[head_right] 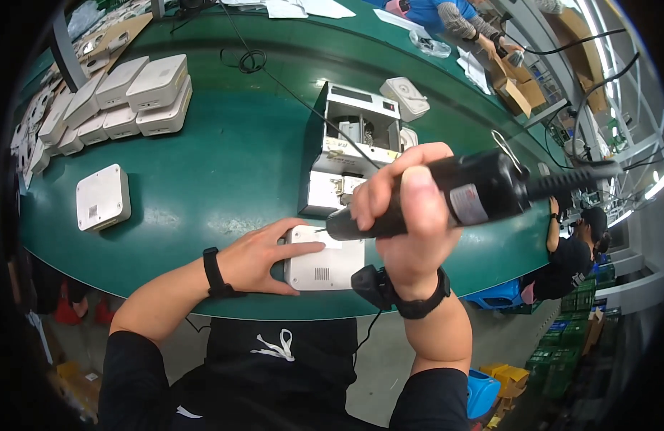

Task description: The person picks up a white device and uses a power screwdriver to drive screws into its base before placing it on the table. They repeat this process for several more devices, then move the completed devices to the side and rub their hands together.

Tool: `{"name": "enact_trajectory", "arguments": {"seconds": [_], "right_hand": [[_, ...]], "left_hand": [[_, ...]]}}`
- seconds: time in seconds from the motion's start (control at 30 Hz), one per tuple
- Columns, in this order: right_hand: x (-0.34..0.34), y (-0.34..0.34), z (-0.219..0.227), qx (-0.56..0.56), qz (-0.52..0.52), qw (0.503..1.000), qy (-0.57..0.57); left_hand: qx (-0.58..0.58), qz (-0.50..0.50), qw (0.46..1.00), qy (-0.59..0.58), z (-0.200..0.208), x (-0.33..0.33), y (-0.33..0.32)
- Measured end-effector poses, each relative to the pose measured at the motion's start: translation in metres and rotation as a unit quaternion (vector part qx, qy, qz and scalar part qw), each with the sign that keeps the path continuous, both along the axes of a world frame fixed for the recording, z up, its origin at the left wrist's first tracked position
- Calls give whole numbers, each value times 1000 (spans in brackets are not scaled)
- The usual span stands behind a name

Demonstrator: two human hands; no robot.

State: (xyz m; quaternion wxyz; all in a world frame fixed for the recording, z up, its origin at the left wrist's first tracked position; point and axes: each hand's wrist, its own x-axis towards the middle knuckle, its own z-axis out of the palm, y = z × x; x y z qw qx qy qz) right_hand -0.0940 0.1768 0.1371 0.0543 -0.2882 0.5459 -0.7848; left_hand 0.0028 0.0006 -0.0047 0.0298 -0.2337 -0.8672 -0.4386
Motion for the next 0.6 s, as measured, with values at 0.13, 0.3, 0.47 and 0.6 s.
{"name": "enact_trajectory", "arguments": {"seconds": [0.13,0.3,0.47,0.6], "right_hand": [[15,-15,0,3,60,997,41],[16,-22,-15,50,67,995,53],[15,-27,-21,58,79,994,44],[15,-26,-25,54,88,994,39]], "left_hand": [[3,-6,1000,-2,-2,-2,0],[17,-8,1000,7,-4,-2,1],[21,-1,1000,13,-4,-2,-1],[18,6,999,27,-9,-1,0]]}}
